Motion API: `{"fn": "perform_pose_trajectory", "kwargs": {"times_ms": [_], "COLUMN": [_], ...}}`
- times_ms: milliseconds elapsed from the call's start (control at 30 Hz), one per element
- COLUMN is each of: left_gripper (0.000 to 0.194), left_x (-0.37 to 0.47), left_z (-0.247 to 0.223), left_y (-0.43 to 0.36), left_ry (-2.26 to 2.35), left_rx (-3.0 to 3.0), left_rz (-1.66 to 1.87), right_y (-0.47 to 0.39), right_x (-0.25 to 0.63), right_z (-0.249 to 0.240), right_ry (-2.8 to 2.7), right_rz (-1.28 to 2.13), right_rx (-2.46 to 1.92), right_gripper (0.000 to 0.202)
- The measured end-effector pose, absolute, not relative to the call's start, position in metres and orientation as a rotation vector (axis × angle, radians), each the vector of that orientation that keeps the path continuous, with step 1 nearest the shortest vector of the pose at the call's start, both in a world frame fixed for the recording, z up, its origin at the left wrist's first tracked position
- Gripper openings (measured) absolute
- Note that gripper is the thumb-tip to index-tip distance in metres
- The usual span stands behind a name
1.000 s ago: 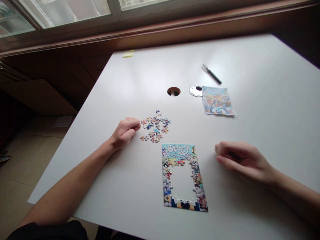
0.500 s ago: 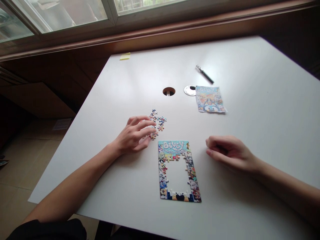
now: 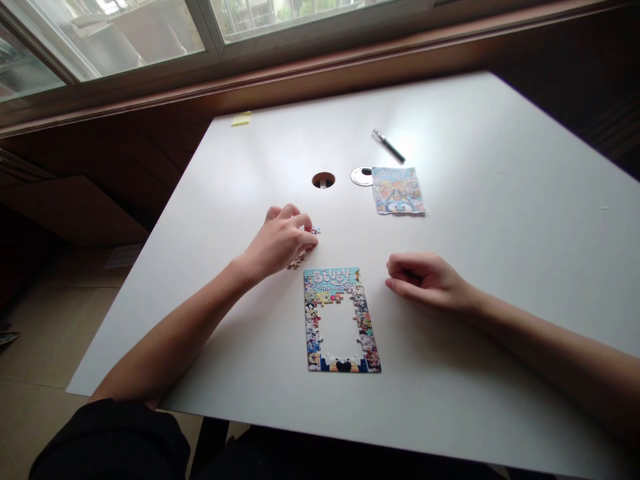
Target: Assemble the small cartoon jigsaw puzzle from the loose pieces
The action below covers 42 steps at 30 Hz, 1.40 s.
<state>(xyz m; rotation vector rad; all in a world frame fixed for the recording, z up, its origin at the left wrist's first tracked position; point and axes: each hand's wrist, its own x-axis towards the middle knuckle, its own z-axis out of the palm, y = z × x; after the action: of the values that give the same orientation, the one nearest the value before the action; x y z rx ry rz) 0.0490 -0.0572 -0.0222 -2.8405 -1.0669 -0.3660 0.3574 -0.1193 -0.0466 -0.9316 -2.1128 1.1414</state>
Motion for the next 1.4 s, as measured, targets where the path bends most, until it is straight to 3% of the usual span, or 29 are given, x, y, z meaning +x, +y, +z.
{"fn": "perform_pose_trajectory", "kwargs": {"times_ms": [600, 800, 1033, 1400], "left_gripper": [0.014, 0.013, 0.009, 0.011], "left_x": [0.045, 0.012, -0.005, -0.009], "left_z": [-0.021, 0.0, -0.044, -0.046], "left_y": [-0.057, -0.058, -0.082, -0.09], "left_ry": [-1.097, -1.321, -1.439, -1.215], "left_rx": [-2.965, -2.826, -2.702, -2.945], "left_rz": [-0.301, -0.611, -0.981, -0.85], "right_y": [-0.12, -0.12, -0.121, -0.122], "right_x": [0.356, 0.357, 0.358, 0.366], "right_z": [-0.043, -0.043, -0.045, -0.05], "right_ry": [-2.141, -2.132, -2.123, -2.101], "right_rz": [1.122, 1.148, 1.158, 1.224], "right_rx": [-0.926, -0.943, -0.935, -0.925], "right_gripper": [0.03, 0.031, 0.031, 0.029]}}
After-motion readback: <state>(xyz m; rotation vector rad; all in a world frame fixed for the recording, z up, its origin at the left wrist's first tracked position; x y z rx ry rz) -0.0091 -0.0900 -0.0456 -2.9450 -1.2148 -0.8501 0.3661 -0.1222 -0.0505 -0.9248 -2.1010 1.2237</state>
